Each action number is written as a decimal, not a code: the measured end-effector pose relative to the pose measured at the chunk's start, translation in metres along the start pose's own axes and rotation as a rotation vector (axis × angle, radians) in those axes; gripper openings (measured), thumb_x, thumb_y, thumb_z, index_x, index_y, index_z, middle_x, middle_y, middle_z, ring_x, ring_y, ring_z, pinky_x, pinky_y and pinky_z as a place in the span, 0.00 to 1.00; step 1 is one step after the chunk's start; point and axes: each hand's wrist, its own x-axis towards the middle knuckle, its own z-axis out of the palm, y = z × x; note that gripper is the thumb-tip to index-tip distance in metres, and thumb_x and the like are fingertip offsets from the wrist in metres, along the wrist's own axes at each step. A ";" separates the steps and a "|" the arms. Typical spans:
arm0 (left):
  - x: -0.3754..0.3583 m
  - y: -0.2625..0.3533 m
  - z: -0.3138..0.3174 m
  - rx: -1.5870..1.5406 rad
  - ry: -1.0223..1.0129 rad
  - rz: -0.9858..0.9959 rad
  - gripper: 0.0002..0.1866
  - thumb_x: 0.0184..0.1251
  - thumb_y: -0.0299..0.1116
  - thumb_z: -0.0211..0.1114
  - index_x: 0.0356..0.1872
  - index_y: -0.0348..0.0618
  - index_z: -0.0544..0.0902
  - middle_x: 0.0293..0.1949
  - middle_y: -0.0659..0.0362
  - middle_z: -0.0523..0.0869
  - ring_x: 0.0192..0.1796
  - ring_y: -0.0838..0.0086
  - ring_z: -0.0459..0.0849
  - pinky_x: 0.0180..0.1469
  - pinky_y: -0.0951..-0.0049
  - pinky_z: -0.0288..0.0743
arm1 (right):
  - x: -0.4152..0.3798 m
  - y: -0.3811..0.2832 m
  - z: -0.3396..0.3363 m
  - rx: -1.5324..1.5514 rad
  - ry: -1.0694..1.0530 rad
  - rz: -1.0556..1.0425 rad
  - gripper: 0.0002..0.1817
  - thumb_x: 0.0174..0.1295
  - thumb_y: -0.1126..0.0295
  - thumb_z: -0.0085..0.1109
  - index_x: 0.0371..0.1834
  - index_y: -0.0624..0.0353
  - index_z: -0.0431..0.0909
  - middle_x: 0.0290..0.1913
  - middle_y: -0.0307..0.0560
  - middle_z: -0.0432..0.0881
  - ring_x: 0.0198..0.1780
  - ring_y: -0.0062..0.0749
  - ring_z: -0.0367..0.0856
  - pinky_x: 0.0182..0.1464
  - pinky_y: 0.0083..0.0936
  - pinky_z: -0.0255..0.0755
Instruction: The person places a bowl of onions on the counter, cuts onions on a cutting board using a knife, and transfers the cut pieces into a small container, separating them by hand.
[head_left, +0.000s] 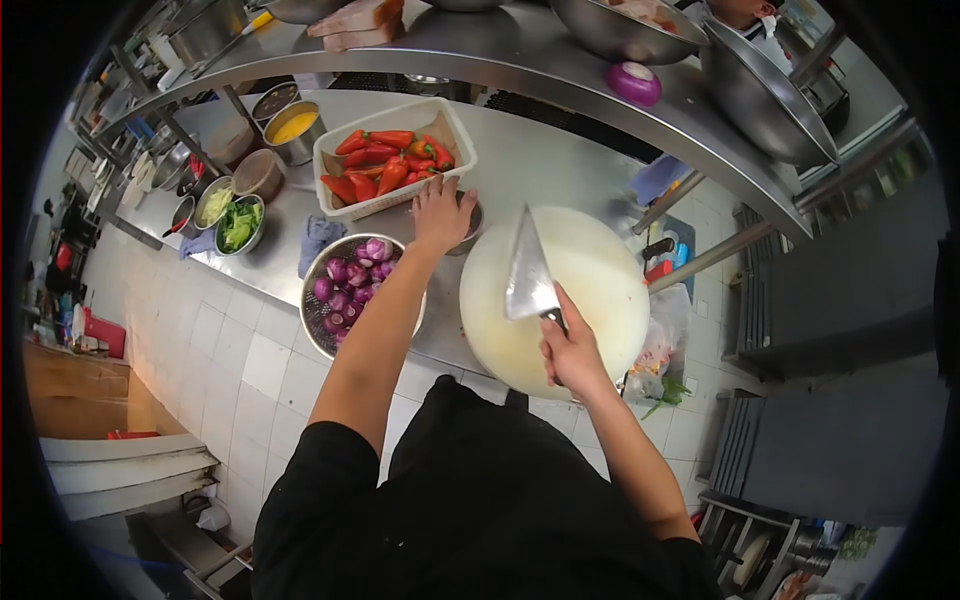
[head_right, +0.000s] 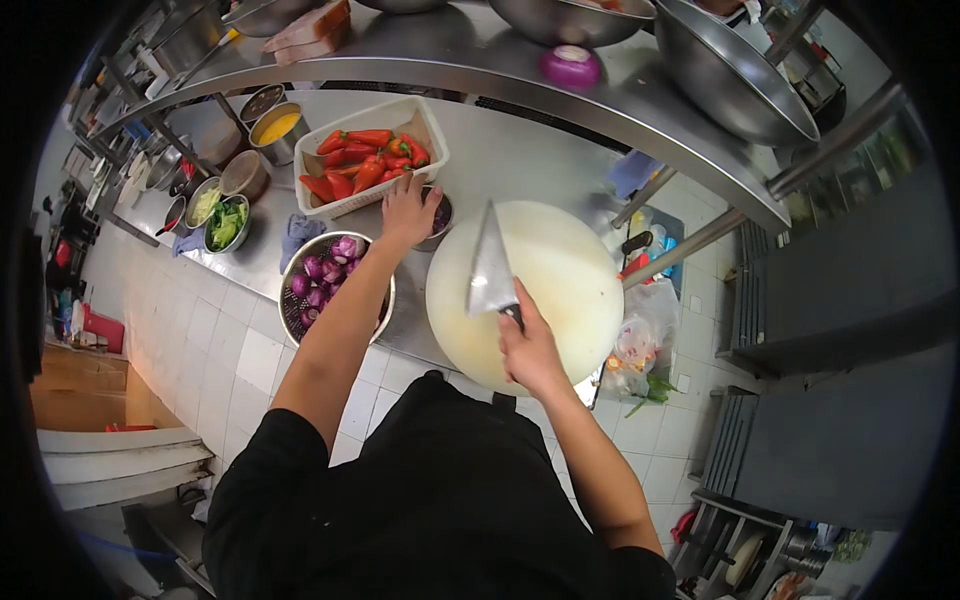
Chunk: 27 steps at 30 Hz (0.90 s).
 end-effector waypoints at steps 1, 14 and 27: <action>0.003 -0.008 -0.022 0.009 0.000 -0.004 0.28 0.74 0.42 0.74 0.70 0.39 0.82 0.66 0.43 0.85 0.71 0.42 0.81 0.74 0.52 0.73 | -0.006 0.009 -0.009 0.001 -0.009 0.002 0.37 0.86 0.69 0.50 0.94 0.36 0.50 0.30 0.37 0.73 0.19 0.20 0.67 0.20 0.26 0.70; -0.081 -0.097 -0.180 -0.028 -0.341 -0.646 0.25 0.62 0.37 0.77 0.60 0.38 0.86 0.53 0.43 0.89 0.57 0.51 0.89 0.63 0.55 0.82 | -0.018 0.097 -0.062 0.228 0.058 0.010 0.37 0.84 0.70 0.50 0.94 0.43 0.52 0.27 0.41 0.76 0.17 0.23 0.71 0.16 0.26 0.73; -0.101 -0.024 -0.192 -0.303 -0.709 -0.212 0.26 0.56 0.35 0.83 0.56 0.39 0.90 0.45 0.51 0.92 0.45 0.62 0.91 0.56 0.66 0.86 | -0.025 0.088 -0.062 0.126 0.052 0.034 0.38 0.84 0.73 0.51 0.94 0.43 0.53 0.28 0.39 0.76 0.17 0.21 0.70 0.17 0.25 0.72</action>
